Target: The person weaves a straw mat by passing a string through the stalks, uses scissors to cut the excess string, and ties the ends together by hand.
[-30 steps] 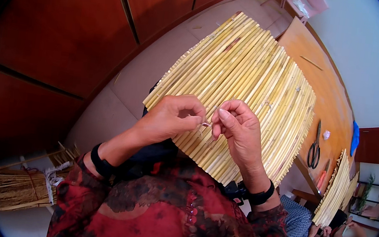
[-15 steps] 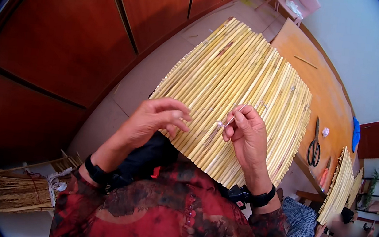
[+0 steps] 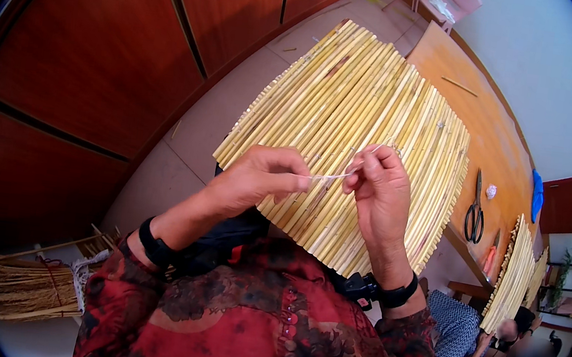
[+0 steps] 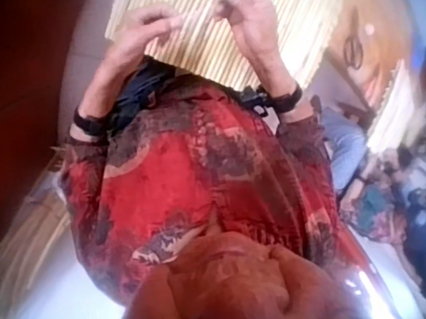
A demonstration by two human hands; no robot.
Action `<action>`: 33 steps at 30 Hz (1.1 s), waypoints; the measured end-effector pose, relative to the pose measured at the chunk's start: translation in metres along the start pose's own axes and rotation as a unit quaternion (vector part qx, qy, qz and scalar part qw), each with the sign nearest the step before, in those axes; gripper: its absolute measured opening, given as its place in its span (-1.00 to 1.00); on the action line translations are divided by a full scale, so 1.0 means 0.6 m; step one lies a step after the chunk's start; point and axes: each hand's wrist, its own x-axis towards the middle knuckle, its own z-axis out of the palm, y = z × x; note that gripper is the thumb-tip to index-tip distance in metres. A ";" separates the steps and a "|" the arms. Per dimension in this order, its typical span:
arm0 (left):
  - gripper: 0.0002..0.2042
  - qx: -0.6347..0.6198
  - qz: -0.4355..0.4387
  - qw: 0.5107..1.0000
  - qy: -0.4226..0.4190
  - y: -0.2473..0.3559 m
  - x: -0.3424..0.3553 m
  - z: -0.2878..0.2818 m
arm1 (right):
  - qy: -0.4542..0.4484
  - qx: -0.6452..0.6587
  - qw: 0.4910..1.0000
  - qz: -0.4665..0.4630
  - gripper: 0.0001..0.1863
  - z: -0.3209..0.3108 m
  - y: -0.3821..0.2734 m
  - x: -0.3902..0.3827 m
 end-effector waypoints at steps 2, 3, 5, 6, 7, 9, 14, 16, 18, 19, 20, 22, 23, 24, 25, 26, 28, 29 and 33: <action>-0.91 0.007 0.050 0.999 0.008 -0.009 -0.009 -0.019 | 0.008 0.024 1.000 -0.013 -0.90 -0.022 0.001 0.013; -0.91 0.013 0.101 0.995 0.015 -0.012 -0.013 -0.027 | 0.016 0.047 0.998 -0.026 -0.90 -0.029 0.000 0.017; -0.90 -0.011 0.112 0.994 0.008 -0.014 -0.025 -0.038 | 0.014 0.047 0.999 -0.020 -0.89 -0.022 0.005 0.010; -0.90 -0.035 0.122 0.992 0.003 -0.015 -0.028 -0.039 | 0.010 0.049 0.999 -0.012 -0.89 -0.017 0.007 0.008; -0.90 -0.035 0.122 0.992 0.001 -0.011 -0.028 -0.037 | -0.008 0.063 0.998 -0.010 -0.89 -0.022 0.014 0.010; -0.88 -0.087 0.098 0.991 0.009 -0.005 -0.034 -0.038 | -0.006 0.061 0.998 -0.003 -0.88 -0.018 0.019 0.014; -0.84 0.018 0.048 0.998 0.036 -0.008 -0.053 -0.080 | 0.004 0.045 0.999 -0.016 -0.88 -0.015 0.016 0.015; -0.84 0.044 0.048 0.997 0.044 -0.010 -0.062 -0.098 | -0.007 0.006 1.000 -0.025 -0.88 -0.012 0.016 0.014; -0.84 0.099 0.006 0.993 0.071 -0.009 -0.070 -0.112 | -0.001 0.016 0.999 -0.035 -0.88 -0.009 0.016 0.012; -0.84 0.099 0.004 0.993 0.071 -0.008 -0.071 -0.123 | 0.003 0.023 0.999 -0.045 -0.88 -0.008 0.016 0.011; -0.86 0.116 0.004 0.988 0.101 -0.009 -0.069 -0.139 | 0.004 0.025 0.999 -0.045 -0.88 -0.010 0.016 0.011; -0.87 0.136 0.006 0.982 0.130 -0.007 -0.077 -0.164 | 0.033 0.042 0.997 -0.056 -0.88 -0.015 0.008 0.014; -0.87 0.201 -0.016 0.961 0.192 -0.008 -0.085 -0.176 | 0.034 0.045 0.997 -0.058 -0.88 -0.017 0.007 0.015; -0.86 0.263 -0.038 0.931 0.251 -0.010 -0.092 -0.187 | 0.033 0.047 0.997 -0.058 -0.88 -0.015 0.007 0.016; -0.88 0.331 -0.056 0.901 0.273 -0.013 -0.093 -0.200 | 0.038 0.017 0.998 -0.048 -0.88 -0.011 0.004 0.015; -0.88 0.330 -0.058 0.901 0.275 -0.011 -0.090 -0.196 | 0.041 -0.013 0.998 -0.036 -0.88 -0.007 0.003 0.014; -0.93 0.353 0.082 0.893 0.266 0.002 -0.072 -0.156 | 0.030 -0.027 0.999 -0.021 -0.89 0.005 0.008 0.011; -0.96 0.294 0.106 0.919 0.241 0.015 -0.058 -0.119 | 0.019 -0.043 0.999 -0.008 -0.89 0.009 0.011 0.010; -0.92 0.331 0.226 0.906 0.135 0.039 -0.009 0.002 | 0.016 -0.047 0.999 -0.003 -0.89 0.022 0.007 0.012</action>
